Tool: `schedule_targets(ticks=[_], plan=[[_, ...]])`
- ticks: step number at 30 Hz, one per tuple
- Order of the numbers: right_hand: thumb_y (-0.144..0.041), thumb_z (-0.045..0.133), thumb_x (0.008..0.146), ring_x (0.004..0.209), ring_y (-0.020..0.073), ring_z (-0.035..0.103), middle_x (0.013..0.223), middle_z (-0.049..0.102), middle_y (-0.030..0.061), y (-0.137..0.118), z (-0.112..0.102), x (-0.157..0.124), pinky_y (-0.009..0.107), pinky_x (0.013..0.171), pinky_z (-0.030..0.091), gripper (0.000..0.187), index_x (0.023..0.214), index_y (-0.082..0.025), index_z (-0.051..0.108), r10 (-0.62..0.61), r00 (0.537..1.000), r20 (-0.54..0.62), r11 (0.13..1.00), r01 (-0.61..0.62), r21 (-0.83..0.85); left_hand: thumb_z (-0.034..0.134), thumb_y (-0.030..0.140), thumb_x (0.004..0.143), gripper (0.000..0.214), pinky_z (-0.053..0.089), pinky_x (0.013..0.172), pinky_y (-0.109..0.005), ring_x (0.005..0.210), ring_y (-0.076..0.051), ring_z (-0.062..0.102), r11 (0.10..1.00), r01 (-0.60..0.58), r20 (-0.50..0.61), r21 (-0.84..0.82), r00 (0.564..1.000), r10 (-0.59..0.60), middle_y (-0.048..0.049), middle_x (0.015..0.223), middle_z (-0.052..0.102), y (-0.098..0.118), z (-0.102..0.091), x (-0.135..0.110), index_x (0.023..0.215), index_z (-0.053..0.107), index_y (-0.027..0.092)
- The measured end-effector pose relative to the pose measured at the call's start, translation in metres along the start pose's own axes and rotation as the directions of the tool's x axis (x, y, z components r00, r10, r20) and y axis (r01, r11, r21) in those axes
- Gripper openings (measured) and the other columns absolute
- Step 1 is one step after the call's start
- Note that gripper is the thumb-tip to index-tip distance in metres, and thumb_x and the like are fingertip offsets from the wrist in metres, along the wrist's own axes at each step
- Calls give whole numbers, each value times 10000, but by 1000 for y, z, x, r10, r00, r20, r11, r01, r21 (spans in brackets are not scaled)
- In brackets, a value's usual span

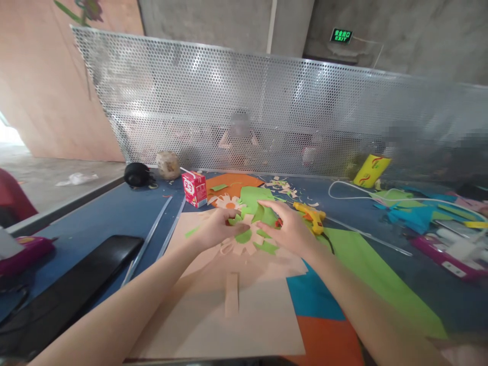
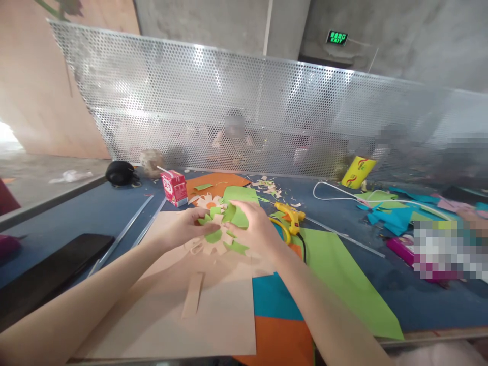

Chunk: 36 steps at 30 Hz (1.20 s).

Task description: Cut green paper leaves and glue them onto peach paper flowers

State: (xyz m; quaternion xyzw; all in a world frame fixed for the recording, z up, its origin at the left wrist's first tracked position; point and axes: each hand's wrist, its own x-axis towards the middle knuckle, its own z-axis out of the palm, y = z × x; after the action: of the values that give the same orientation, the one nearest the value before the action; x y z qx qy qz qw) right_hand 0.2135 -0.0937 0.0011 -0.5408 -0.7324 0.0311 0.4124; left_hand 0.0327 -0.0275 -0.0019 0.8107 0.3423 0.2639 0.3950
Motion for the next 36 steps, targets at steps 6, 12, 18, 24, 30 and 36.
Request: schedule_targets(ticks=[6, 12, 18, 24, 30, 36], plan=[[-383, 568, 712, 1019, 209, 528, 1111, 566, 46, -2, 1, -2, 368, 817, 442, 475, 1161, -298, 440, 117, 982, 148, 973, -143, 179, 574, 382, 655, 272, 310, 454, -193, 517, -85, 423, 1000, -26, -54, 7, 998, 26, 41, 588, 453, -4, 0, 3, 806, 552, 157], [-315, 558, 727, 889, 184, 584, 974, 620, 30, -3, 1, -2, 340, 756, 459, 418, 1131, -299, 452, 134, 974, 182, 962, -171, 211, 547, 373, 684, 253, 347, 502, -212, 546, -93, 451, 998, -46, -16, -41, 999, 46, 13, 657, 512, -9, 0, 5, 809, 569, 154], [-329, 507, 767, 789, 165, 598, 858, 632, 12, 0, 3, -1, 286, 668, 468, 271, 1032, -279, 526, 131, 976, 172, 974, -159, 160, 543, 412, 683, 273, 254, 439, -201, 465, -67, 345, 1000, 7, 10, -26, 1000, -7, 44, 536, 395, -12, 0, 5, 625, 510, 146], [-247, 470, 800, 967, 153, 532, 1033, 582, 21, 2, 2, 4, 287, 828, 423, 191, 948, -252, 591, -13, 998, 56, 993, 6, 120, 551, 410, 674, 338, 166, 407, -200, 435, -49, 228, 1000, 15, -13, 17, 1000, -15, 69, 496, 242, -10, 2, 5, 535, 361, 167], [-230, 488, 786, 892, 144, 558, 936, 612, 19, 4, 2, 4, 281, 804, 431, 168, 890, -238, 620, 4, 999, 31, 994, -8, 105, 542, 415, 680, 290, 186, 418, -197, 450, -57, 267, 998, 14, -5, 53, 1000, -14, 65, 517, 277, -6, 3, 3, 599, 418, 165], [-204, 505, 759, 789, 132, 592, 847, 650, -4, 2, 2, 3, 249, 705, 458, 167, 876, -234, 621, 85, 995, 57, 983, -93, 160, 532, 414, 688, 273, 194, 425, -201, 461, -62, 281, 995, 4, 7, 96, 1000, -5, 62, 524, 291, -4, 2, 2, 623, 443, 165]])
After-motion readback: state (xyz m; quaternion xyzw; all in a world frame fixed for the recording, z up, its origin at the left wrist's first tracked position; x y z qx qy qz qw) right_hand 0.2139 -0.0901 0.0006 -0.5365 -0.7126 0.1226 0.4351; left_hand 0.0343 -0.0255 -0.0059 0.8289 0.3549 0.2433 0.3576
